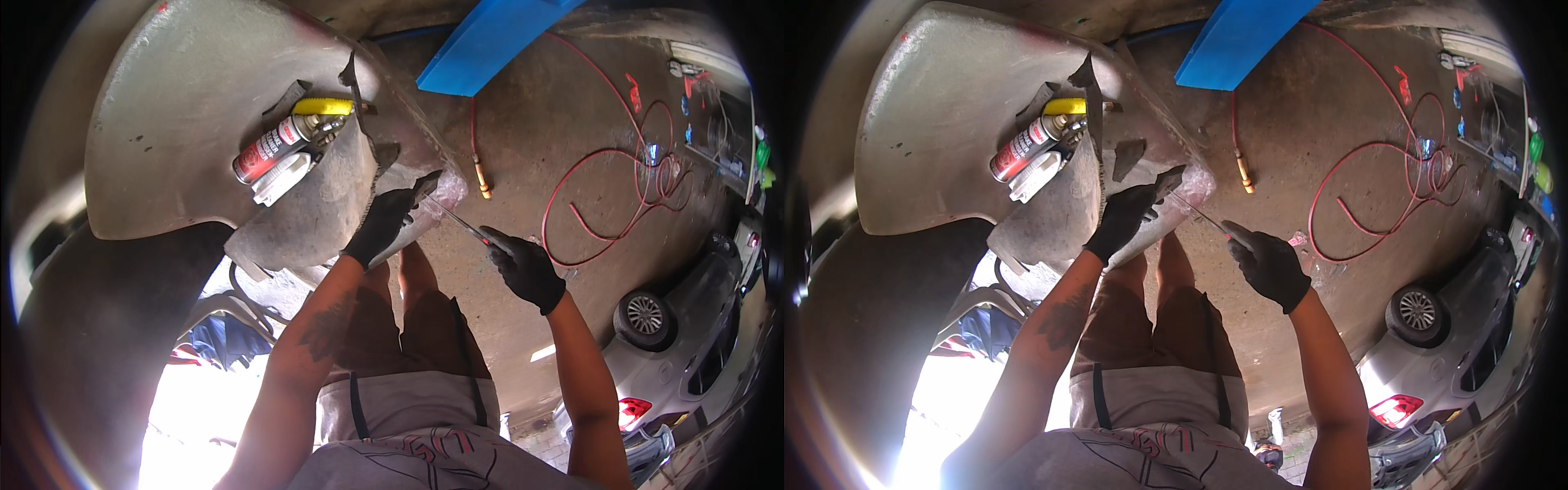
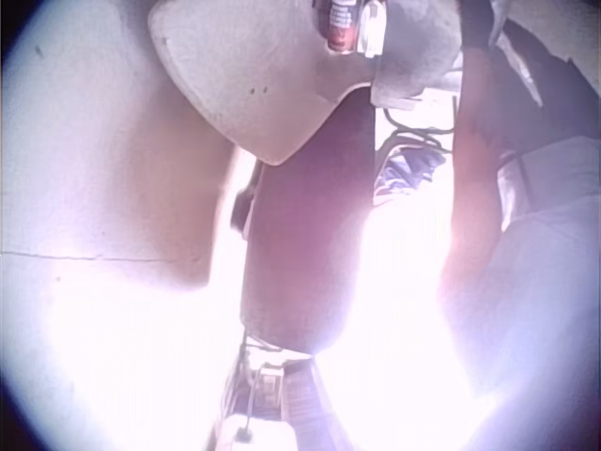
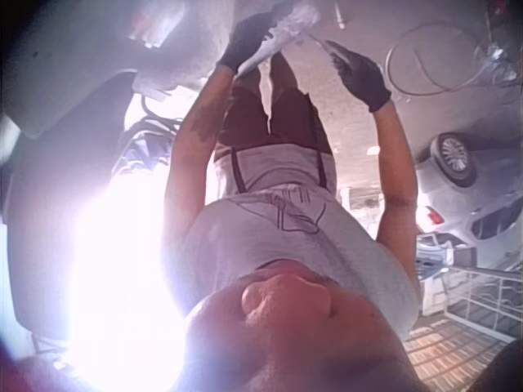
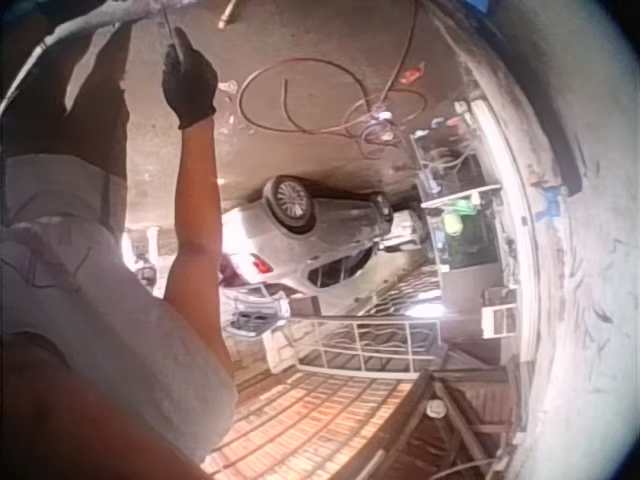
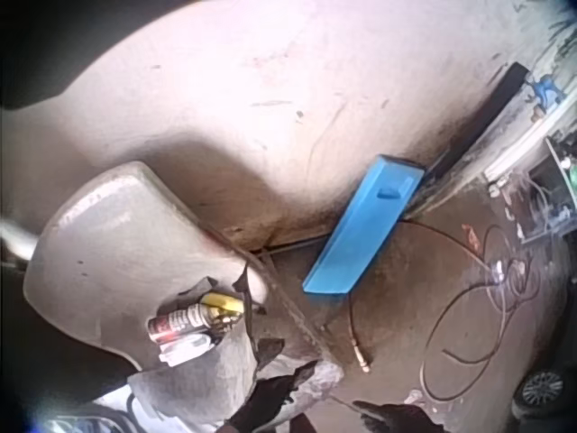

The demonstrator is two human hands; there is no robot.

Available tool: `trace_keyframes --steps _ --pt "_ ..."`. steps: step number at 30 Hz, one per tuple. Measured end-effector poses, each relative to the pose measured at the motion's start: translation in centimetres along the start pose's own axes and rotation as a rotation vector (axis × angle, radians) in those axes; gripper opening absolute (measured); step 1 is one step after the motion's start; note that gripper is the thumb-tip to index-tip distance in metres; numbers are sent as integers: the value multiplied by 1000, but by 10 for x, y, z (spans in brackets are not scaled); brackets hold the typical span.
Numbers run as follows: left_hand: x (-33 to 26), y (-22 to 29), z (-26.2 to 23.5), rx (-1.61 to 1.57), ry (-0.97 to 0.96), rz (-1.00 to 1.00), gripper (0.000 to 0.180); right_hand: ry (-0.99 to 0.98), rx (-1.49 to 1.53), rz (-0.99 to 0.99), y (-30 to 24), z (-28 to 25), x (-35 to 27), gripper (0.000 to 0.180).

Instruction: The person uses a pair of scissors to cut a piece of grey fabric or upholstery material resting on a white plastic chair. The person holds the material with one hand while cutting with the other, trimming the edges and removing sections of the fabric.

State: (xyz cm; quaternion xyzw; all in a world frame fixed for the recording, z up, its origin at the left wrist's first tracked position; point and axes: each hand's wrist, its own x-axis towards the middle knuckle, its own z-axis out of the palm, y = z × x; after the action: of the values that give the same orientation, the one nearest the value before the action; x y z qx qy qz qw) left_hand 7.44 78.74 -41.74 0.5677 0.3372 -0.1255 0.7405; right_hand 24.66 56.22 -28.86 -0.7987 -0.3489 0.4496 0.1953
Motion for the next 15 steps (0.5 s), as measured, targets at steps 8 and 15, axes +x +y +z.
trace_keyframes --steps 8,15 --pt "3 -19 0 764 129 577 24 -3 140 62 7 14 -23 39" --pt "11 -11 -8 535 453 -28 24 -154 639 373 -1 11 -28 47"
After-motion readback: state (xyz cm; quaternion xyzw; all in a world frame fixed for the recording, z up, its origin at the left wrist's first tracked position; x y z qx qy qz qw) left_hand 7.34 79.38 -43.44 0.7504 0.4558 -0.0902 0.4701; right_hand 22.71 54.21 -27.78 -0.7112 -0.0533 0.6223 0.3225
